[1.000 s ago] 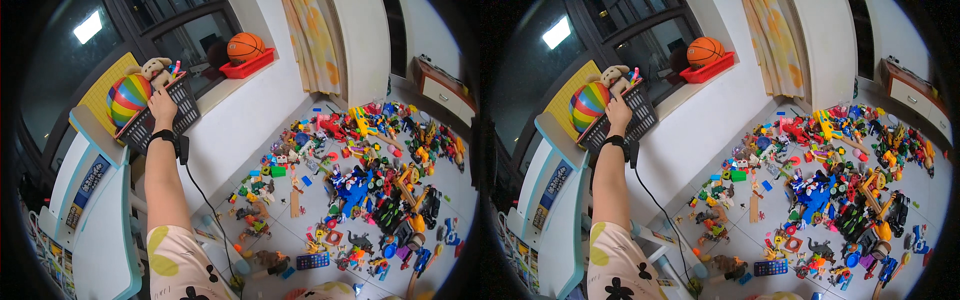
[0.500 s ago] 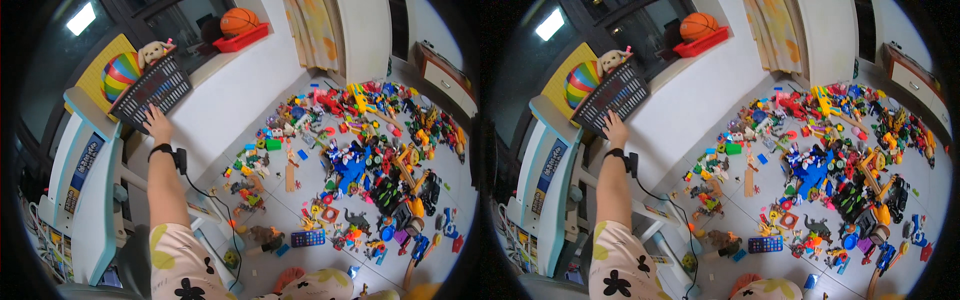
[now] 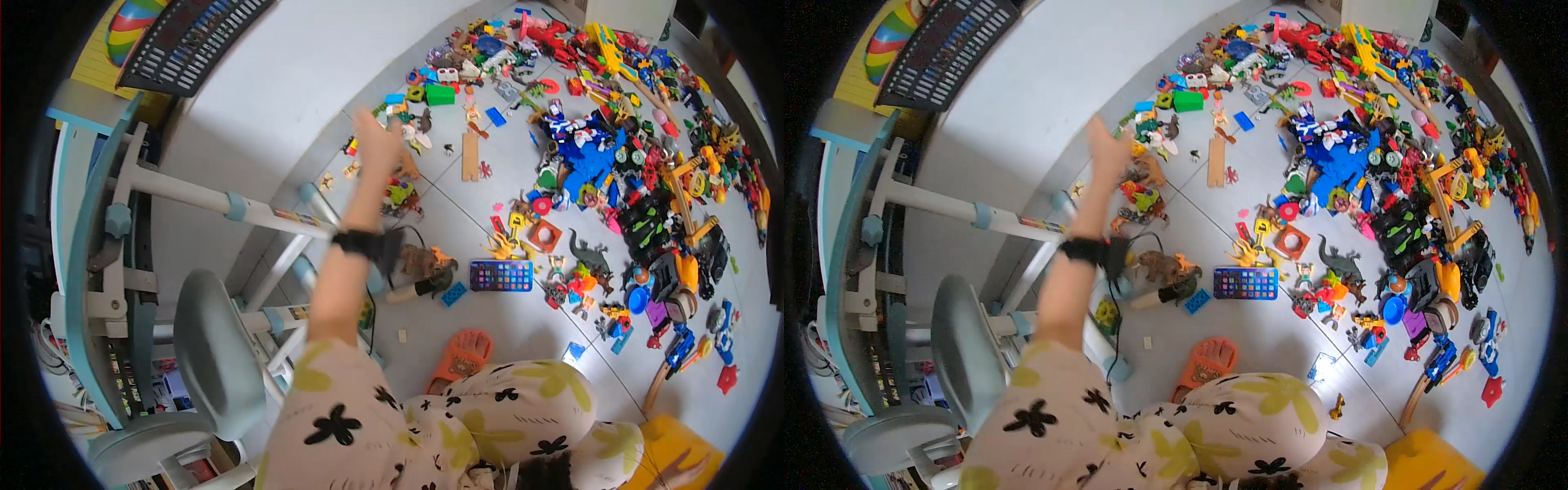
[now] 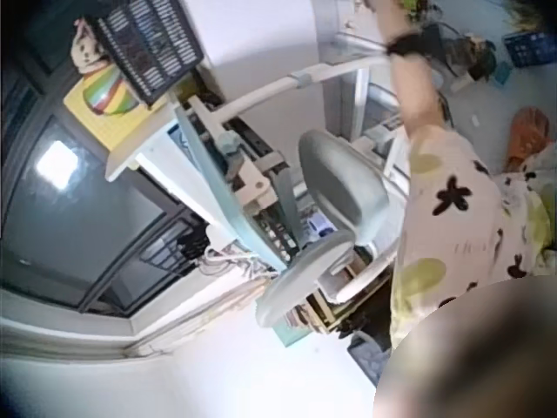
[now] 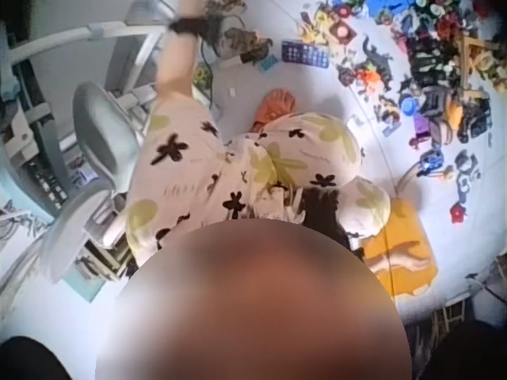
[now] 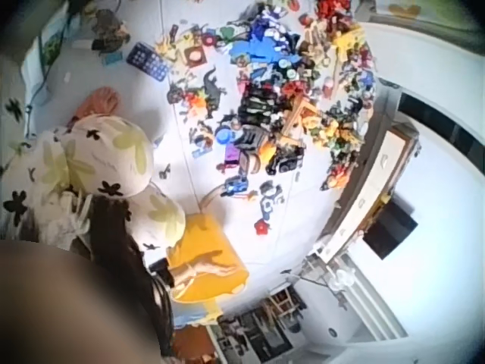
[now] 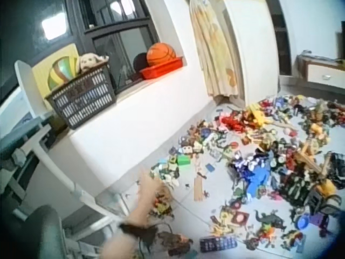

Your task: Picking up various toys and blocks from the floor and placing them into a large yellow container.

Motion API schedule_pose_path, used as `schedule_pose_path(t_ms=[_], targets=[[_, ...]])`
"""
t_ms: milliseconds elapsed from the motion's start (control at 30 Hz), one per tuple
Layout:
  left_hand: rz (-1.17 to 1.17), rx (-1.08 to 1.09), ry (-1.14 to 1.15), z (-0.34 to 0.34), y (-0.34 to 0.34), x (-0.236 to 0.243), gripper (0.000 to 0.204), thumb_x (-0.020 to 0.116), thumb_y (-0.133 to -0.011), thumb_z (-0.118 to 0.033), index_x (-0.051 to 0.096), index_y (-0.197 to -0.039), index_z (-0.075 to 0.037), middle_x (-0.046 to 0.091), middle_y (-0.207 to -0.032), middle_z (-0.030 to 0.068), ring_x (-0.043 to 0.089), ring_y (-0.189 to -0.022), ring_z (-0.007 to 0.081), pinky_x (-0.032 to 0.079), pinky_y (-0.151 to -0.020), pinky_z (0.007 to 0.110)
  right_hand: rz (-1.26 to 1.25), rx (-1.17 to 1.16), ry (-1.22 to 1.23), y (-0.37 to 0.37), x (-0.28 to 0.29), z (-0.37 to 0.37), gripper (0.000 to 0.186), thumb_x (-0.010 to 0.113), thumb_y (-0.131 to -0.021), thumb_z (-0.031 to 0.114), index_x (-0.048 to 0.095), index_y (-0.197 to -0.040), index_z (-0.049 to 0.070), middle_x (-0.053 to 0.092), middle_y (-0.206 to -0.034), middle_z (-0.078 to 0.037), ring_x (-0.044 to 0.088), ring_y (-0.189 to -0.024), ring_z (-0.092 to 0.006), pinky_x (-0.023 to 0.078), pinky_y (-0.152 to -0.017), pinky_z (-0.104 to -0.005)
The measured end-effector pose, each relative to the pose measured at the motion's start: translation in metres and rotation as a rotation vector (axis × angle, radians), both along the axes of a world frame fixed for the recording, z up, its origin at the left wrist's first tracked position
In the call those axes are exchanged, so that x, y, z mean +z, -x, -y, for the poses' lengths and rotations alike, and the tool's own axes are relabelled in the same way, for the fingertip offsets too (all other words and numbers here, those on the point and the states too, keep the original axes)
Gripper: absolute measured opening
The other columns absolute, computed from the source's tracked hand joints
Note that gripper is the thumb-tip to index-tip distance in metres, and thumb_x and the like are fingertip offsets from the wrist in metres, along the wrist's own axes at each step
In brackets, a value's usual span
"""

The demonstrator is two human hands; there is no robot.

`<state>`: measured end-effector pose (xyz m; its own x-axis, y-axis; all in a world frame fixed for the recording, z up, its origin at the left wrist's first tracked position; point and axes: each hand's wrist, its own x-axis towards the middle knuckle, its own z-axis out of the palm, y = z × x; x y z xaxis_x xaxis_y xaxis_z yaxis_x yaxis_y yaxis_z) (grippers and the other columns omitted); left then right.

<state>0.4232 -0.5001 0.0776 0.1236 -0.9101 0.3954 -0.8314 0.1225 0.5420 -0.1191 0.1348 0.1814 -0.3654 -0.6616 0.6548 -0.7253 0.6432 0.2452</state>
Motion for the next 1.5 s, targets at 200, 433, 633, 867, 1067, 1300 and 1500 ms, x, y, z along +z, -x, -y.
schedule_pose_path(t_ms=[200, 433, 633, 867, 1067, 1300, 1500], targets=[[0.057, -0.225, -0.39, -0.235, 0.054, -0.093, 0.076, 0.064, -0.08, -0.027, 0.027, -0.137, 0.006, 0.029, -0.14, 0.0313, 0.031, -0.13, 0.0449, 0.027, -0.106, 0.051, 0.525, 0.343, -0.074, 0.022, -0.068, 0.105, 0.055, 0.055, -0.087, -0.003, 0.038, -0.139, 0.005, 0.038, -0.143, -0.016, 0.033, -0.134, -0.0303, 0.023, -0.111, -0.0414], [0.608, -0.209, -1.172, -0.38, -0.026, -0.052, 0.082, 0.063, -0.082, -0.038, 0.024, -0.139, 0.006, 0.015, -0.148, 0.0284, 0.017, -0.136, 0.0471, 0.024, -0.107, 0.056, 0.779, 0.729, -0.245, -0.022, -0.101, 0.224, 0.051, 0.053, -0.084, -0.005, 0.044, -0.133, 0.003, 0.04, -0.141, -0.016, 0.036, -0.132, -0.0319, 0.028, -0.109, -0.0394], [0.621, -0.187, -1.772, -0.447, -0.123, -0.047, 0.069, 0.055, -0.087, -0.04, 0.042, -0.126, 0.015, 0.049, -0.123, 0.0341, 0.055, -0.11, 0.043, 0.04, -0.1, 0.045, 0.826, 0.85, -0.373, -0.055, -0.122, 0.248, 0.047, 0.055, -0.083, -0.003, 0.047, -0.129, 0.004, 0.044, -0.136, -0.016, 0.044, -0.125, -0.0328, 0.034, -0.104, -0.0385], [0.334, -0.029, -1.608, -0.383, -0.107, -0.072, 0.043, 0.054, -0.085, -0.027, 0.053, -0.109, 0.008, 0.058, -0.11, 0.03, 0.066, -0.067, 0.0393, 0.053, -0.07, 0.045, 0.975, 0.92, -0.569, -0.064, -0.127, 0.236, 0.036, 0.056, -0.081, -0.005, 0.055, -0.116, 0.001, 0.056, -0.116, -0.016, 0.054, -0.108, -0.0354, 0.043, -0.093, -0.0408], [0.414, -0.105, -0.567, -0.343, -0.082, -0.104, 0.056, 0.069, -0.072, -0.01, 0.044, -0.122, -0.001, 0.052, -0.116, 0.0224, 0.052, -0.109, 0.0366, 0.044, -0.089, 0.043, 1.067, 0.908, -0.606, -0.061, -0.113, 0.248, 0.035, 0.056, -0.079, -0.008, 0.056, -0.113, 0.0, 0.058, -0.109, -0.018, 0.057, -0.101, -0.0363, 0.046, -0.087, -0.0386], [0.491, -0.257, -0.711, -0.282, -0.069, -0.119, 0.058, 0.074, -0.07, -0.013, 0.051, -0.123, -0.002, 0.054, -0.119, 0.018, 0.054, -0.109, 0.0322, 0.043, -0.093, 0.04, 0.924, 1.248, -0.873, -0.119, -0.113, 0.336, 0.039, 0.057, -0.077, -0.003, 0.054, -0.115, 0.003, 0.057, -0.105, -0.017, 0.059, -0.095, -0.0342, 0.049, -0.082, -0.0403], [-0.641, -0.238, -1.262, -0.286, -0.021, -0.056, 0.04, 0.072, -0.081, -0.025, 0.058, -0.111, -0.004, 0.063, -0.1, 0.0055, 0.06, -0.088, 0.0158, 0.05, -0.078, 0.031, 1.164, 1.492, -0.656, -0.235, -0.124, 0.363, 0.057, 0.068, -0.078, 0.012, 0.046, -0.129, 0.004, 0.053, -0.12, -0.017, 0.054, -0.109, -0.0335, 0.044, -0.095, -0.0389]])
